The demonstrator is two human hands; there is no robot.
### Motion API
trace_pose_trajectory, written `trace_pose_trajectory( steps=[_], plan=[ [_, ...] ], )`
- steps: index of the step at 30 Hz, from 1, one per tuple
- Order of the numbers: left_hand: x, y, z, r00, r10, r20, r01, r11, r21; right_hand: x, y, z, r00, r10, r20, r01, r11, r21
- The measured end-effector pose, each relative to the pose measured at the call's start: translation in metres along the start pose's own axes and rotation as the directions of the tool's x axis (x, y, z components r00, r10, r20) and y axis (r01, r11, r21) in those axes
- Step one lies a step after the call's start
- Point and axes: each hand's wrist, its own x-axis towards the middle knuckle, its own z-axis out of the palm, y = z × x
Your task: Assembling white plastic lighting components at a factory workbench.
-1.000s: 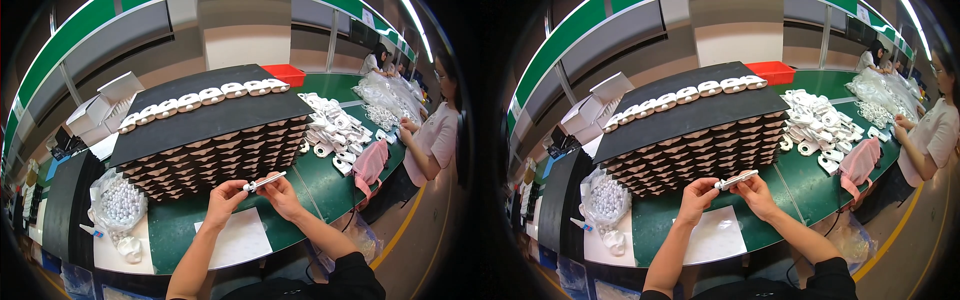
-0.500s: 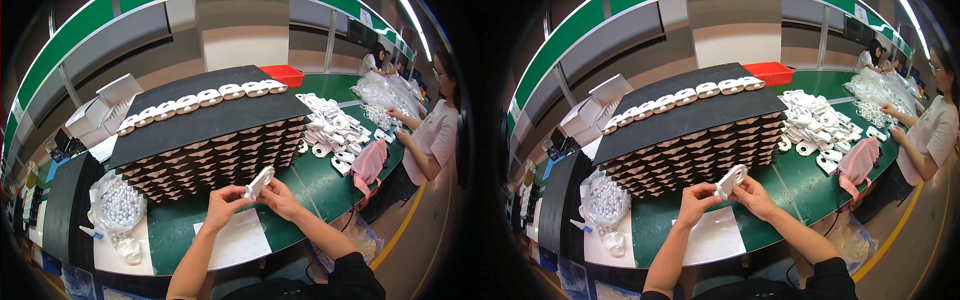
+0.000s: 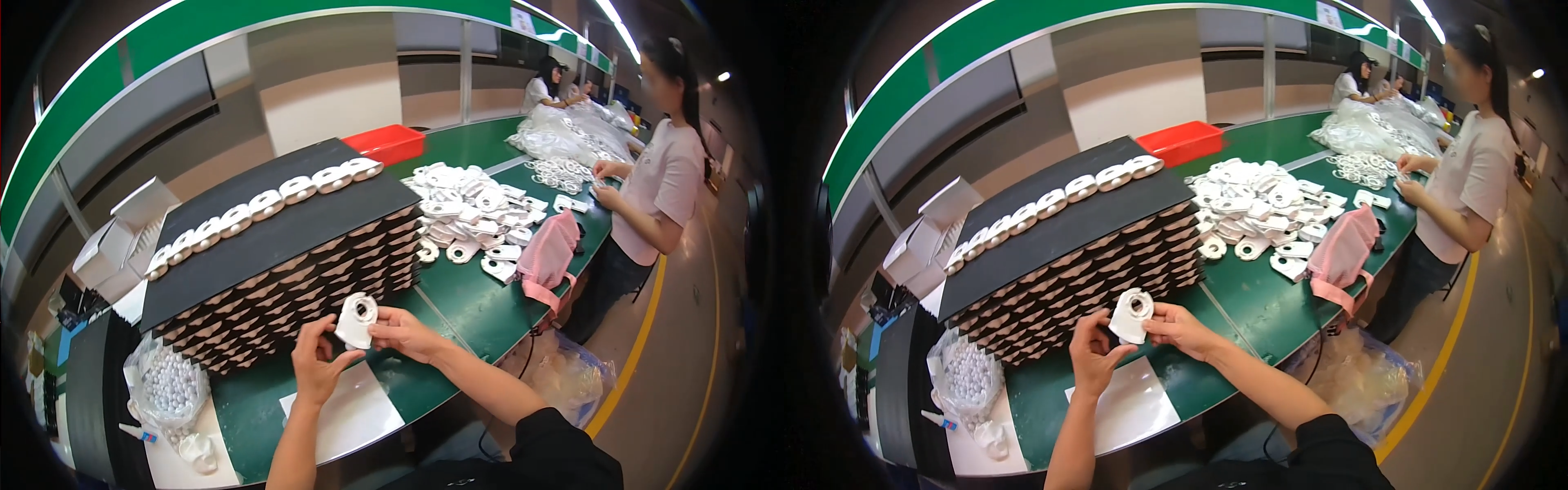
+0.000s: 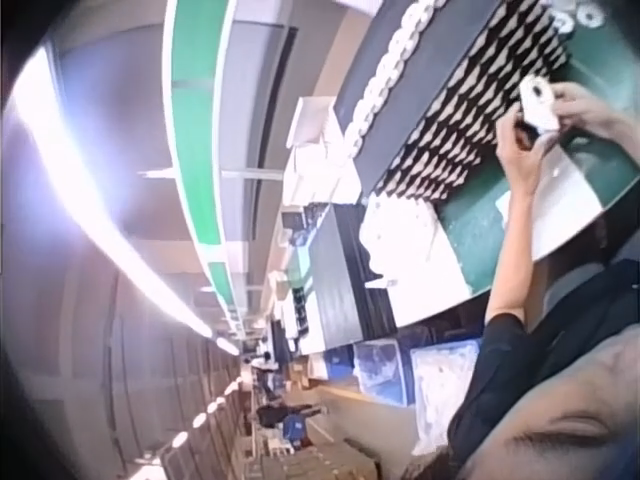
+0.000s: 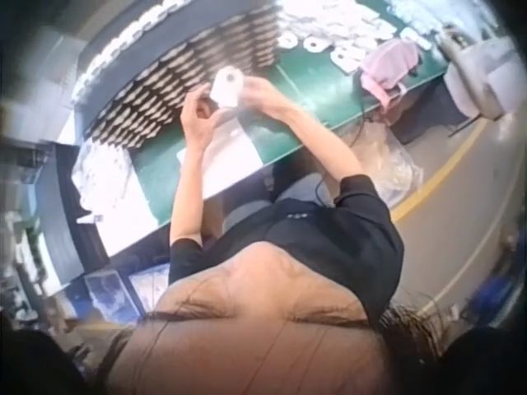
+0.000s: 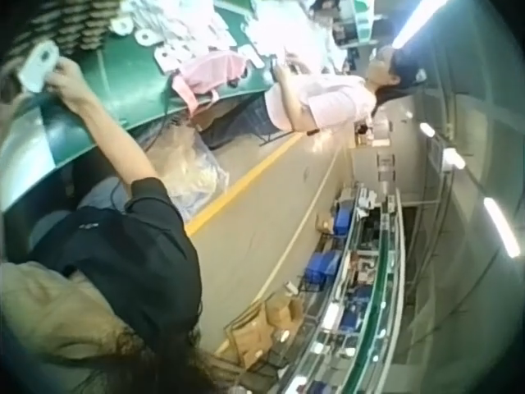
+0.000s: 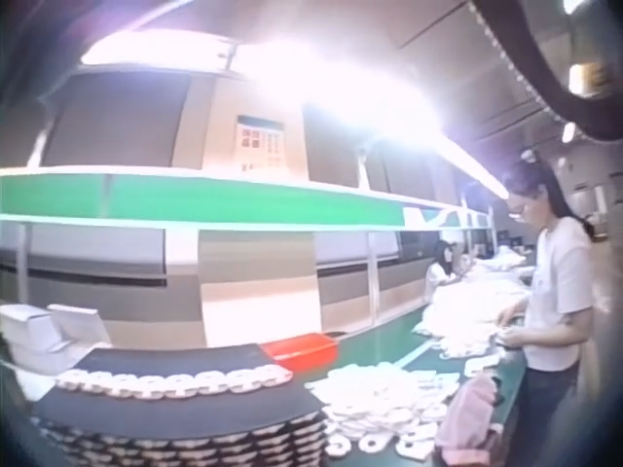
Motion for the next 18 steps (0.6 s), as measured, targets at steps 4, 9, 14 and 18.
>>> trace_pose_trajectory(
  steps=[4, 9, 14, 18],
  plan=[
    [0.006, 0.014, -0.006, 0.871, 0.396, 0.291, -0.489, 0.764, 0.422, 0.000, -0.003, -0.010, 0.992, 0.119, -0.047, -0.115, 0.991, 0.067],
    [0.012, 0.048, -0.005, 0.720, 0.308, 0.622, -0.671, 0.539, 0.510, -0.003, -0.005, -0.018, 0.983, 0.179, 0.026, -0.181, 0.977, 0.109],
    [0.016, 0.102, -0.058, 0.644, 0.409, 0.646, -0.764, 0.293, 0.576, 0.002, -0.010, 0.004, 0.991, 0.130, 0.008, -0.130, 0.986, 0.104],
    [0.031, 0.125, -0.130, 0.753, 0.570, 0.329, -0.597, 0.382, 0.705, 0.002, 0.004, -0.021, 0.956, 0.089, -0.279, -0.047, 0.987, 0.153]
  ],
)
